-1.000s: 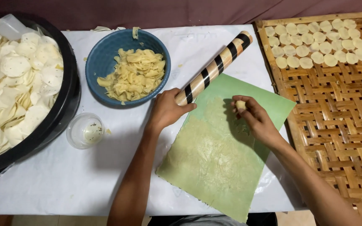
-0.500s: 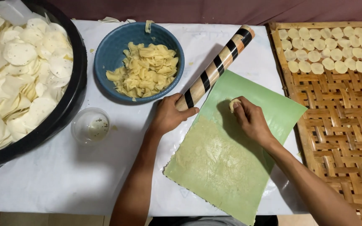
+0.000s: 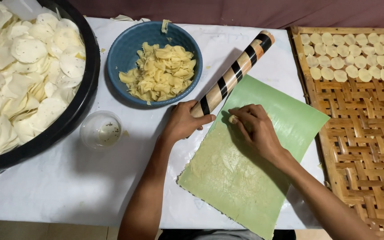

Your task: Flattening pieces of dough using a rolling pin on a mat for snack preparation.

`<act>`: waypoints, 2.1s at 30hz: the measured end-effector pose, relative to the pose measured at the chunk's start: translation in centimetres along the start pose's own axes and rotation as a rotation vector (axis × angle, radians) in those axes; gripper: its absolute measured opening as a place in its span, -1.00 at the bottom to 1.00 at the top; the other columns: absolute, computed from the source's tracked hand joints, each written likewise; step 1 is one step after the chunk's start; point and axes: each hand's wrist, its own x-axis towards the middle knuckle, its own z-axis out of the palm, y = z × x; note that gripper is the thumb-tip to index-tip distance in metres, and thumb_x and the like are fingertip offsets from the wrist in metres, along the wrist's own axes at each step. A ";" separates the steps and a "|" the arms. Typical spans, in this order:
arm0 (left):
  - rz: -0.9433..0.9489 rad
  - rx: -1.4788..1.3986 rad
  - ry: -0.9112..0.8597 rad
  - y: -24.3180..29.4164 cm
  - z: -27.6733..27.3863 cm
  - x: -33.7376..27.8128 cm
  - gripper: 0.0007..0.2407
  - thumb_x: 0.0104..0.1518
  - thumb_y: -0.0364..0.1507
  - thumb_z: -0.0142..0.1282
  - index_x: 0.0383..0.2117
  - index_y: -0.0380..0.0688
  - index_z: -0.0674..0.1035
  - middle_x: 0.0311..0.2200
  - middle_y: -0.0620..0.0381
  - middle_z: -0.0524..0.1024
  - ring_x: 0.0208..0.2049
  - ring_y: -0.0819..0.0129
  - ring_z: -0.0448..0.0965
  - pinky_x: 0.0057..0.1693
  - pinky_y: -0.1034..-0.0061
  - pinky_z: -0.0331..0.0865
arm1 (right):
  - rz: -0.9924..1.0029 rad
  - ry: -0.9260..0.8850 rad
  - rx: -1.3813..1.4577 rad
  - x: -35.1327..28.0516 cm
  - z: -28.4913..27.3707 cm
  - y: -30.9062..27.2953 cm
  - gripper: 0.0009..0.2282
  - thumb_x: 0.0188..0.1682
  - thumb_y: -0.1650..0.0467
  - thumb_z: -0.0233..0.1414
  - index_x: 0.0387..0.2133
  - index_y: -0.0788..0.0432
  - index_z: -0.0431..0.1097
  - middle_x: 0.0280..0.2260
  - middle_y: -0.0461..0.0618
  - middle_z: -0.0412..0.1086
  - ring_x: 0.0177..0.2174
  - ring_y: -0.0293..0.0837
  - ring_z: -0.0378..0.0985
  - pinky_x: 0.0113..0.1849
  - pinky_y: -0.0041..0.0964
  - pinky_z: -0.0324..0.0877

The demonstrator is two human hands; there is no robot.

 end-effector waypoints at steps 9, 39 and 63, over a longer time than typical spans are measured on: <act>-0.039 0.038 -0.028 0.9 -0.2 -0.3 -0.73 -0.14 -0.32 0.42 -0.47 -0.28 0.63 -0.70 0.00 0.57 -0.58 0.31 0.70 -0.28 0.46 0.56 | -0.163 0.203 -0.286 -0.6 2.8 -0.6 -0.95 -0.11 0.50 0.23 -0.41 0.12 0.60 -0.39 0.00 0.49 -0.39 -0.10 0.52 -0.41 -0.30 0.45; -0.232 -0.003 -0.085 5.1 -0.3 -3.2 -0.73 -0.16 -0.40 0.40 -0.52 -0.41 0.60 -0.66 -0.17 0.56 -0.62 0.19 0.68 -0.37 0.46 0.61 | -0.080 -0.219 -0.395 -3.6 1.0 -4.6 -0.71 -0.12 0.52 0.03 -0.10 0.27 0.50 -0.15 0.16 0.37 -0.13 0.11 0.49 -0.39 -0.16 0.50; 0.184 0.512 0.074 -2.6 2.5 -8.5 -0.53 0.00 -0.08 0.40 -0.15 -0.18 0.58 -0.39 -0.12 0.65 -0.28 -0.07 0.72 -0.18 0.17 0.58 | 0.254 -0.175 -0.438 -3.2 -7.3 12.1 -0.68 -0.13 0.52 0.17 -0.06 0.21 0.48 -0.19 0.11 0.48 -0.23 0.25 0.62 -0.19 0.10 0.54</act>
